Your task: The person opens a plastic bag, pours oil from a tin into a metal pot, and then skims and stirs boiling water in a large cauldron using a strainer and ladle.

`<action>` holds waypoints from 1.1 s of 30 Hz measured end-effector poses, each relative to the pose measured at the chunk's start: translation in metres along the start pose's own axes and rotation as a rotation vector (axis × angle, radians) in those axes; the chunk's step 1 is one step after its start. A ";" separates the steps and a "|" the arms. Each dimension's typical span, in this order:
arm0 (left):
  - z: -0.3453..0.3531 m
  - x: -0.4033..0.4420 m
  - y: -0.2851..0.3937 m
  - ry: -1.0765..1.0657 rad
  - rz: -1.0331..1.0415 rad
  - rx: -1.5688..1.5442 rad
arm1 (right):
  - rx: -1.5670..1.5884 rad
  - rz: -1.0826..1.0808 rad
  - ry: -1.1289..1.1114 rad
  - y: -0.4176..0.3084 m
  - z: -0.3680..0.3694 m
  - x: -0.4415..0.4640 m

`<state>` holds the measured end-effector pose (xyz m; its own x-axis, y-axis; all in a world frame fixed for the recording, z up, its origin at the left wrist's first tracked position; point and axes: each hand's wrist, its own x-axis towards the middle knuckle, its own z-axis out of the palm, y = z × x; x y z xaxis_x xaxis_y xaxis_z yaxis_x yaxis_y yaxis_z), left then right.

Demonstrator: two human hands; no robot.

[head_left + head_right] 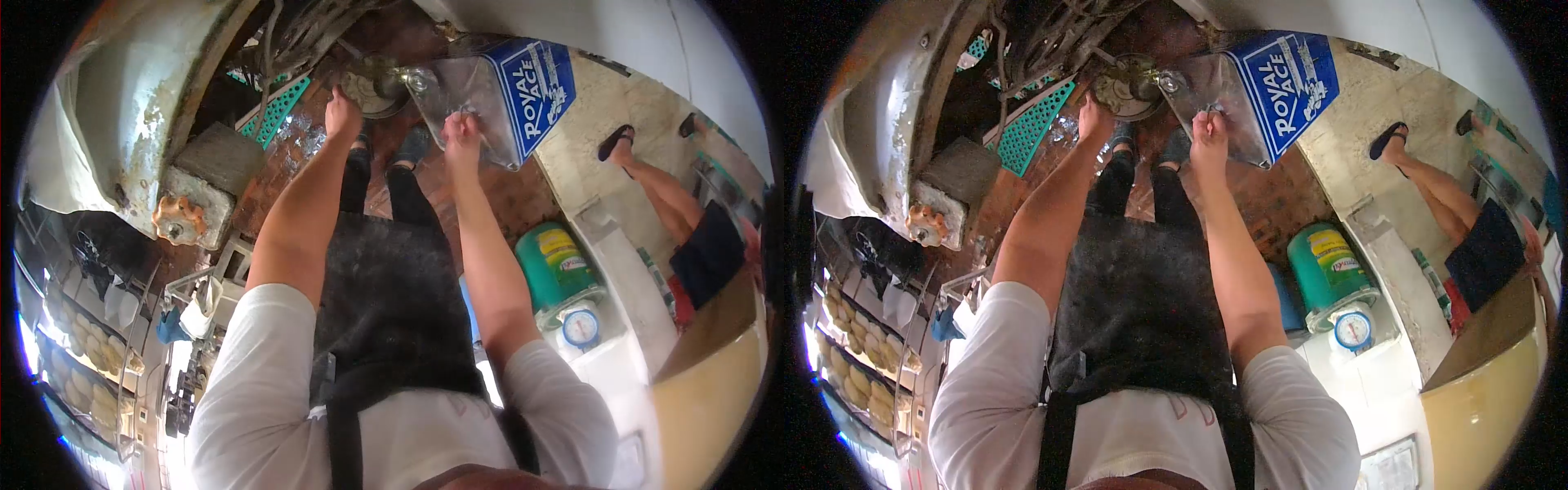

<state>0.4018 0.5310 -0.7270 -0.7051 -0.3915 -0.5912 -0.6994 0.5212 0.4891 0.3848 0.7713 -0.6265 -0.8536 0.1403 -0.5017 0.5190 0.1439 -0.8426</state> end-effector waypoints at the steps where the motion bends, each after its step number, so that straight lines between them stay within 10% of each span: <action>1: -0.001 0.002 0.000 -0.030 -0.044 -0.026 | 0.050 0.029 -0.008 -0.003 0.000 -0.001; 33: -0.007 0.009 -0.016 -0.073 -0.170 -0.062 | 0.108 0.196 0.008 -0.031 -0.001 -0.010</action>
<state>0.4053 0.5136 -0.7356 -0.5676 -0.4122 -0.7127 -0.8150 0.4039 0.4154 0.3774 0.7670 -0.5952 -0.7360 0.1628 -0.6571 0.6669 0.0076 -0.7451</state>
